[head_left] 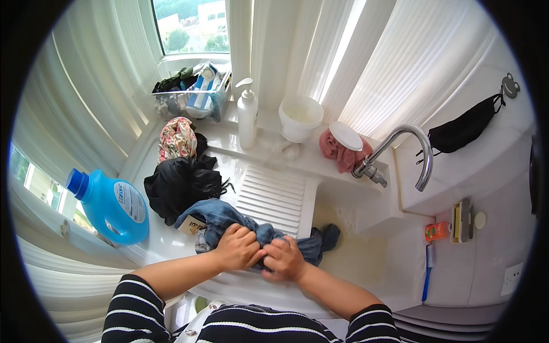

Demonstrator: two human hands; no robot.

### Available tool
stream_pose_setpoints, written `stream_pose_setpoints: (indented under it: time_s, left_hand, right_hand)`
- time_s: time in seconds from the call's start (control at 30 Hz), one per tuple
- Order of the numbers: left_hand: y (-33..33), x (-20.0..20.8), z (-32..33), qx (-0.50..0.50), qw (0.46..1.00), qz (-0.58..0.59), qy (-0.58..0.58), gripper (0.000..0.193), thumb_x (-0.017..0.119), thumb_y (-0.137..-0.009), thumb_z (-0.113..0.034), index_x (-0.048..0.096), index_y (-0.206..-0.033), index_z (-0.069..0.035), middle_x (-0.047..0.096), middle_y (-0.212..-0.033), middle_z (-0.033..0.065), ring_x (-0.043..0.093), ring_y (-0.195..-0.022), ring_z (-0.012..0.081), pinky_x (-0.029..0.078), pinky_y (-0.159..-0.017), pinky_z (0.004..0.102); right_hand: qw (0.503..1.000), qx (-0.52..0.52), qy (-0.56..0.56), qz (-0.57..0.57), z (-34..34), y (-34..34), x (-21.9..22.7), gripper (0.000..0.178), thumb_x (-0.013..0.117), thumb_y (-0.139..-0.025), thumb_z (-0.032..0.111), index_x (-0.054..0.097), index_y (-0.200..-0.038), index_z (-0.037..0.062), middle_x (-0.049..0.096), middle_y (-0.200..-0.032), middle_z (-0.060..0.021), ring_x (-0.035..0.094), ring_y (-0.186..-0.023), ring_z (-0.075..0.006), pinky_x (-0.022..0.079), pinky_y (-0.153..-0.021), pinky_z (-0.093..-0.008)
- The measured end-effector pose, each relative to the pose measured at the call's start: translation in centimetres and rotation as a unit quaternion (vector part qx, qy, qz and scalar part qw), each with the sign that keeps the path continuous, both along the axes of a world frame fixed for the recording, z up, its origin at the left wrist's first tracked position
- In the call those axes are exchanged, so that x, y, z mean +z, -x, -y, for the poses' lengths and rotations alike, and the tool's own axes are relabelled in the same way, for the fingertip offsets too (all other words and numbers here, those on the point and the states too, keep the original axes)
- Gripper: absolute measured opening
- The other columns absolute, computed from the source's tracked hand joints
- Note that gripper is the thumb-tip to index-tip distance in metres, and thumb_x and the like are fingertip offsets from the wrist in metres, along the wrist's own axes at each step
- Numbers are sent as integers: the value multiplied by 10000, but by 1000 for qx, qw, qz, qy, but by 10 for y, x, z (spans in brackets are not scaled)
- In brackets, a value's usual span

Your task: The person hand-washes a dark garment in a utility sink. They repeatedly scrub the fabric against the sink's built-in washboard, rinse the item under the faucet, and wring out the excess water. The person handles the garment by hand throughout the process.

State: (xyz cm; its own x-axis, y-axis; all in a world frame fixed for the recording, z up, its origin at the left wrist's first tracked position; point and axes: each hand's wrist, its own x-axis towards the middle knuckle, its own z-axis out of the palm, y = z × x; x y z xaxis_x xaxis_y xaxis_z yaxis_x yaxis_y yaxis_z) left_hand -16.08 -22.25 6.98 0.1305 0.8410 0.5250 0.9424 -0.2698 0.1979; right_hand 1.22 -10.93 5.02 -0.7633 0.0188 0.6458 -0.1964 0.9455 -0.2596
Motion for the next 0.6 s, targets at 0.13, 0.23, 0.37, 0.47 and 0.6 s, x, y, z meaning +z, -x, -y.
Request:
stream_pose_setpoints:
  time_s: [0.13, 0.23, 0.37, 0.47, 0.6]
  left_hand:
    - [29, -12, -112, 256, 958, 127, -10, 316, 611, -903, -324, 603, -1000, -24, 636, -889, 160, 596, -863, 356, 433, -788, 453]
    - [37, -3, -121, 312, 942, 46, 116, 544, 498, -933, -508, 607, -1228, -64, 601, -1222, 179, 537, -1148, 367, 348, -1000, 544]
    - [15, 5, -51, 100, 979, 8, 180, 632, 490, -895, -609, 656, -1145, -53, 615, -1190, 160, 536, -1142, 337, 311, -1008, 573]
    - [-9, -9, 3, 5, 998, 3, 59, 506, 537, -866, -559, 640, -902, -65, 608, -956, 117, 555, -981, 288, 337, -965, 484]
    - [19, -13, -85, 136, 988, 59, 51, 328, 576, -879, -372, 598, -716, -88, 608, -763, 138, 575, -795, 321, 392, -741, 435]
  right_hand:
    - [951, -213, 215, 56, -77, 71, -5, 333, 723, -591, 204, 556, -850, 78, 578, -915, -130, 561, -927, -370, 462, -819, -466]
    - [924, -325, 192, 60, -81, 87, -9, 541, 734, -656, 277, 577, -1145, 107, 486, -1334, -218, 494, -1210, -385, 432, -963, -497]
    - [965, -152, 146, 160, -33, 15, 12, 628, 784, -594, 416, 594, -1131, 153, 449, -1398, -172, 415, -1295, -381, 346, -1024, -527]
    - [998, -39, 18, 53, -5, -10, 1, 500, 817, -509, 354, 601, -919, 166, 559, -1184, -98, 523, -1116, -295, 392, -898, -457]
    - [980, -134, 143, 19, -68, 53, -12, 442, 803, -580, 282, 546, -893, 107, 581, -922, -122, 572, -884, -367, 450, -769, -455]
